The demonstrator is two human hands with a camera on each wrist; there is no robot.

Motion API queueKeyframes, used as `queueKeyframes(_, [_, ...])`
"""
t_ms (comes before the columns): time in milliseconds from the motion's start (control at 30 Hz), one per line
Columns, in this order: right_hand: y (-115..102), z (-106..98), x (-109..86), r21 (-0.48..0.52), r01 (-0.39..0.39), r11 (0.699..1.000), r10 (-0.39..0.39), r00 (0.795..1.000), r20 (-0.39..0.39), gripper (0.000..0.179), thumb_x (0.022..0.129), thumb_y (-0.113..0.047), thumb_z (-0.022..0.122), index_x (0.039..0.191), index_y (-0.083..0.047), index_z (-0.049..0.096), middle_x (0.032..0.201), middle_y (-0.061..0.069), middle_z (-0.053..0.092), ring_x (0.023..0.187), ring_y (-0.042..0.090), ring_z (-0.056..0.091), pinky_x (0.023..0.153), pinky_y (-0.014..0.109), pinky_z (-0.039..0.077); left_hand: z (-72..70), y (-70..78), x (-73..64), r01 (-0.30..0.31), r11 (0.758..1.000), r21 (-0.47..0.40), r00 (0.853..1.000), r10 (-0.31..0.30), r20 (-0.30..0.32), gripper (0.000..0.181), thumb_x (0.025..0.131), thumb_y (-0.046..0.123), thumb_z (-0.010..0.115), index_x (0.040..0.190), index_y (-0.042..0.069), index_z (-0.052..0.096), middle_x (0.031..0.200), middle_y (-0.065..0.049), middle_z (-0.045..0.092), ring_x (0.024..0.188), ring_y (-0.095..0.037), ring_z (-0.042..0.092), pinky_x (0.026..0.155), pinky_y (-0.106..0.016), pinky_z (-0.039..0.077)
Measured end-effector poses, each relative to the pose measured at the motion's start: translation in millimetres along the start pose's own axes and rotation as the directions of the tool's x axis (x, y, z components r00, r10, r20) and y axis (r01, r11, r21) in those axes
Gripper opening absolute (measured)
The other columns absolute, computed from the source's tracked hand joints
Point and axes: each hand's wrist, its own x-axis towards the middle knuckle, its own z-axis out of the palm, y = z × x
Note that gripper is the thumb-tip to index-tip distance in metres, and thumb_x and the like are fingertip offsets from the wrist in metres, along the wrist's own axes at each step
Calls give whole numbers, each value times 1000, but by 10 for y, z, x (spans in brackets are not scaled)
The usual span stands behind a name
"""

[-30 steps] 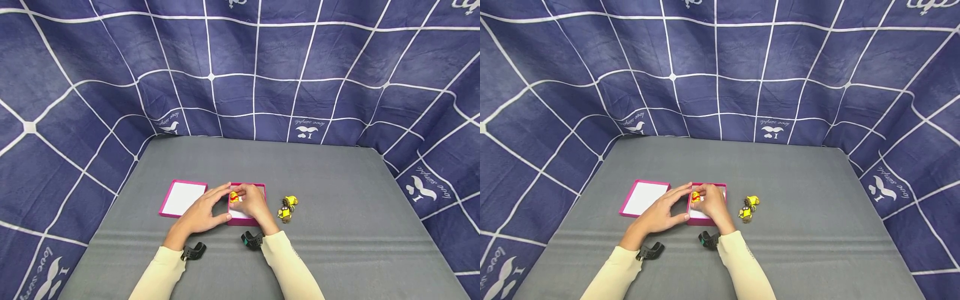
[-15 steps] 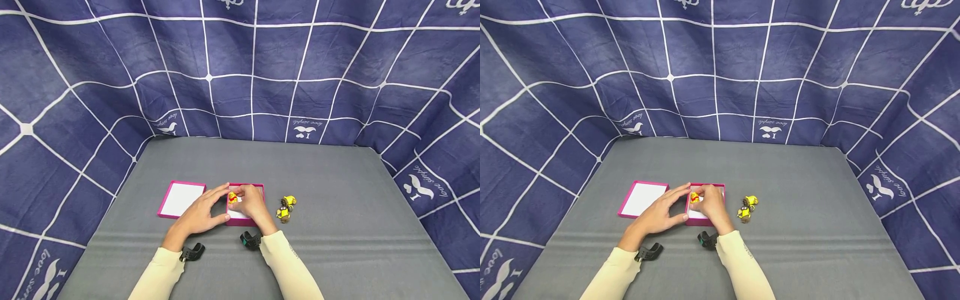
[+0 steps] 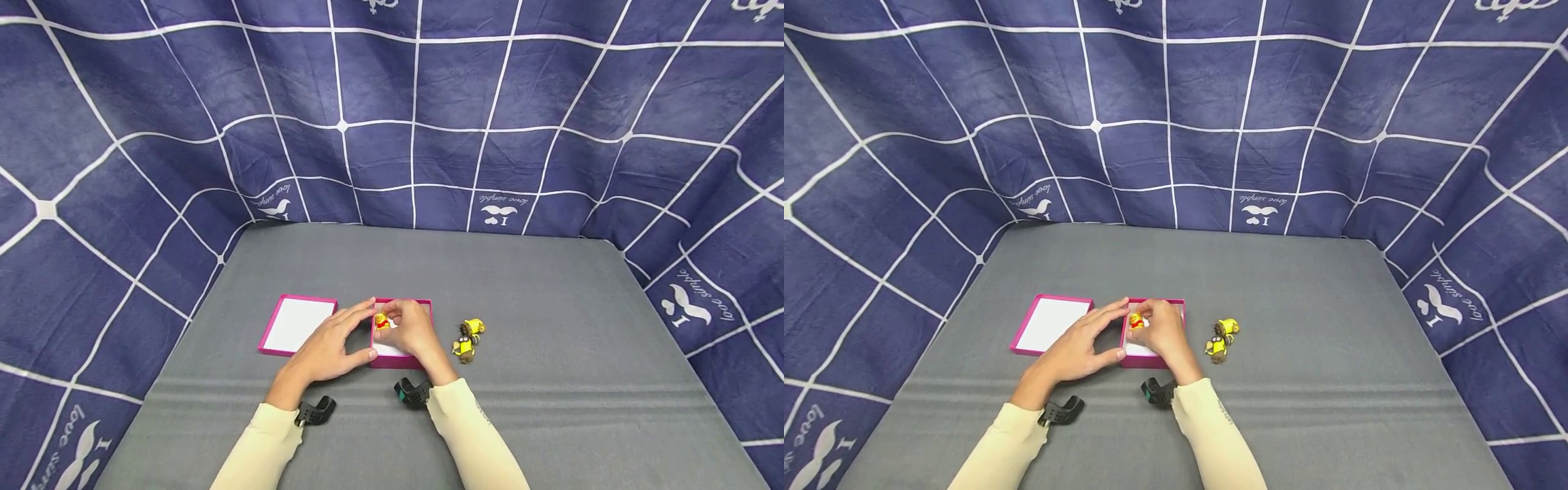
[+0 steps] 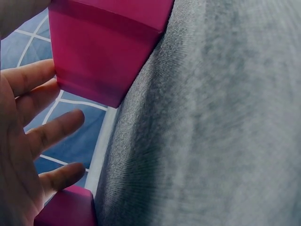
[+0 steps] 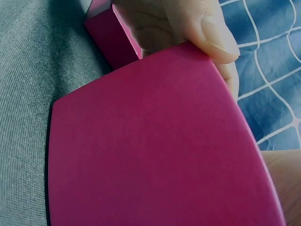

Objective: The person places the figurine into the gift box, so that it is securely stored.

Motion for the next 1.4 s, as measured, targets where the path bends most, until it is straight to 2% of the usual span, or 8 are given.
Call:
queueKeyframes(233, [-19, 0, -14, -28, 19, 999, -21, 999, -50, 47, 69, -13, 92, 111, -5, 73, 106, 11, 75, 94, 26, 71, 82, 39, 58, 0, 12, 15, -12, 1000, 29, 1000, 13, -21, 76, 87, 59, 68, 151, 24, 46, 161, 8, 38, 144, -18, 43, 112, -56, 38])
queueKeyframes(467, [-45, -6, -48, -110, 114, 987, -127, 985, -120, 45, 70, -14, 91, 110, -4, 74, 102, 12, 76, 89, 25, 71, 78, 37, 57, 2, 19, 26, 9, 999, 43, 1000, -8, -17, 75, 86, 58, 69, 150, 25, 47, 160, 9, 39, 143, -16, 44, 112, -57, 38])
queueKeyframes(800, [-117, -83, -107, -134, 127, 983, -148, 975, -165, 43, 71, -9, 89, 110, -4, 74, 106, 14, 76, 91, 27, 73, 80, 40, 58, -12, 37, 17, 14, 999, 52, 1000, -13, -20, 74, 86, 57, 70, 148, 22, 50, 161, 12, 37, 142, -15, 45, 112, -55, 39])
queueKeyframes(1033, [-109, -147, -143, -145, 131, 981, -160, 964, -214, 39, 73, -8, 88, 110, -9, 75, 103, 10, 76, 90, 24, 72, 80, 40, 58, -13, 40, 17, 29, 998, 48, 1000, -29, -5, 75, 86, 56, 70, 148, 21, 49, 161, 18, 33, 142, -13, 44, 113, -54, 38])
queueKeyframes(1167, [-88, -177, -158, -142, 153, 978, -184, 955, -234, 39, 72, -9, 90, 108, -9, 75, 100, 10, 77, 88, 25, 72, 80, 40, 57, -1, 35, 16, 22, 998, 57, 1000, -22, -5, 75, 86, 55, 70, 148, 22, 48, 162, 16, 33, 142, -15, 45, 113, -55, 38])
queueKeyframes(1400, [-84, -236, -169, -162, 166, 973, -202, 950, -239, 38, 73, -13, 90, 109, -9, 75, 102, 8, 77, 89, 24, 72, 79, 39, 58, -1, 36, 21, 20, 998, 52, 1000, -19, -10, 74, 86, 54, 72, 149, 23, 48, 162, 11, 35, 143, -16, 44, 112, -57, 38])
